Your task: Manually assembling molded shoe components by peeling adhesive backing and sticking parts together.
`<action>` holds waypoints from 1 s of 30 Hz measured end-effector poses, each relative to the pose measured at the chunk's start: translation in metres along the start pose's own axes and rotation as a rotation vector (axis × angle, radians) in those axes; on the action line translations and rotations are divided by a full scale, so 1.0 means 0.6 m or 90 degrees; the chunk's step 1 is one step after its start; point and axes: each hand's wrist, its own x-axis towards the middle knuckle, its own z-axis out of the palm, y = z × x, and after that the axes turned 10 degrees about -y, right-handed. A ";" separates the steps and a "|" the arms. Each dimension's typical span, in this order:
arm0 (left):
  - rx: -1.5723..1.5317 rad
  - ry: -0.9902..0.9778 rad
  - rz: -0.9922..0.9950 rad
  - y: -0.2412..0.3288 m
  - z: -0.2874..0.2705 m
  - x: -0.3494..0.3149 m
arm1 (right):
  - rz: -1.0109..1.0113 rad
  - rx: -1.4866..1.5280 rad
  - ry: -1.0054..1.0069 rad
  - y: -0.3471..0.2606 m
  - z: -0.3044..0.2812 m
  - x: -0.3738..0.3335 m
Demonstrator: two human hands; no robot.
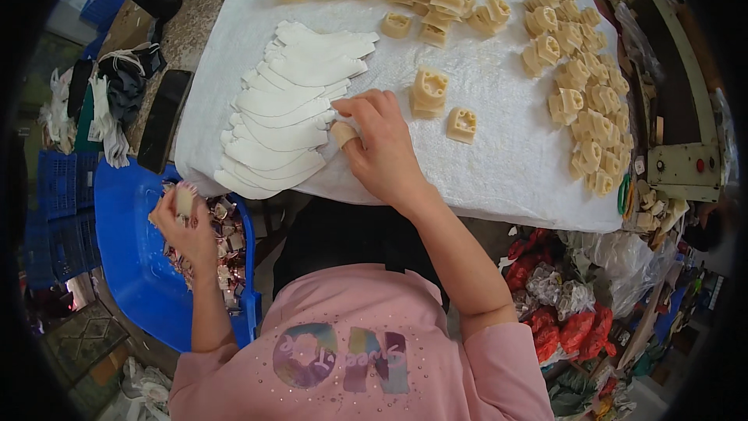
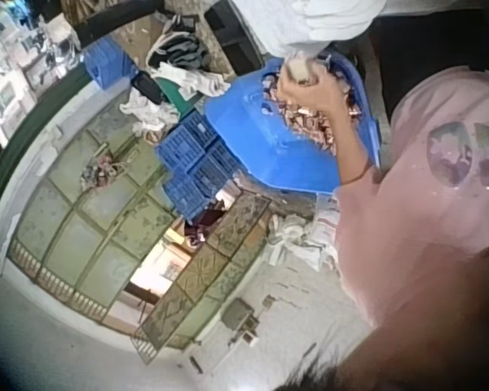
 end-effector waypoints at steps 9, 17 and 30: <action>0.181 0.090 -0.115 -0.060 -0.031 -0.003 | -0.024 -0.136 0.056 0.019 0.013 0.071; -0.160 -0.141 0.247 0.155 0.048 0.101 | -0.006 -0.337 0.022 0.040 0.015 0.116; -0.067 -0.297 0.389 0.182 0.101 0.120 | -0.151 -0.017 -0.047 -0.017 0.000 0.088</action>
